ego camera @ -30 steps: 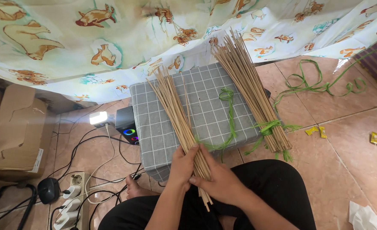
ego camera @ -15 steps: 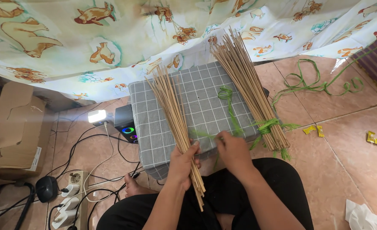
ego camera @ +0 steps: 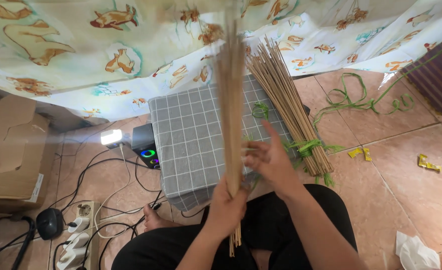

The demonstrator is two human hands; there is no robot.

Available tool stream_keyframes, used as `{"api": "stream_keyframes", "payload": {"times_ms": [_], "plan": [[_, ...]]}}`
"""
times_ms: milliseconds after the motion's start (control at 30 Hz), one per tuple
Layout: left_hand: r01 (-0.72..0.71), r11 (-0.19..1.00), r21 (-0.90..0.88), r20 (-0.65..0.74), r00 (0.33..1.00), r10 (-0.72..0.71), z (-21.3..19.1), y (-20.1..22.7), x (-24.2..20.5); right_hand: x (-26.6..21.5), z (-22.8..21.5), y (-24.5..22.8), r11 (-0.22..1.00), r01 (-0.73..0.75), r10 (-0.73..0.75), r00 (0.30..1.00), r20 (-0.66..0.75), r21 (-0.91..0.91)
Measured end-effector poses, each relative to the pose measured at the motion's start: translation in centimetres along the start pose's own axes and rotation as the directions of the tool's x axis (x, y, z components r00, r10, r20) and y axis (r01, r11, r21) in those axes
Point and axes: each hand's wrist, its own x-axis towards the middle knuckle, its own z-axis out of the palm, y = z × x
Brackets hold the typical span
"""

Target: Tying bundles of thin wooden sticks together using green plastic strips while sitting on the floor.

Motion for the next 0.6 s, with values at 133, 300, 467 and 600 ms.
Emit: {"api": "stream_keyframes", "payload": {"times_ms": [133,300,467,600], "plan": [[-0.361,0.828,0.429,0.152,0.932,0.328,0.2,1.2,0.0,-0.6,2.8,-5.1,0.929,-0.029,-0.107,0.934,0.342,0.37],[-0.475,0.746,0.468,0.052,0.857,0.513,1.1,5.6,2.6,0.7,6.3,-8.4,0.943,0.284,-0.312,0.935,0.17,0.172],[-0.547,0.724,0.42,-0.007,0.796,0.606,1.1,5.6,4.8,2.4,7.6,-8.3,0.918,0.391,-0.397,0.905,0.15,0.069],[-0.488,0.759,0.432,-0.052,0.827,0.56,0.4,3.5,6.6,3.6,7.6,-4.9,0.916,0.38,-0.366,0.923,0.114,-0.129]]}}
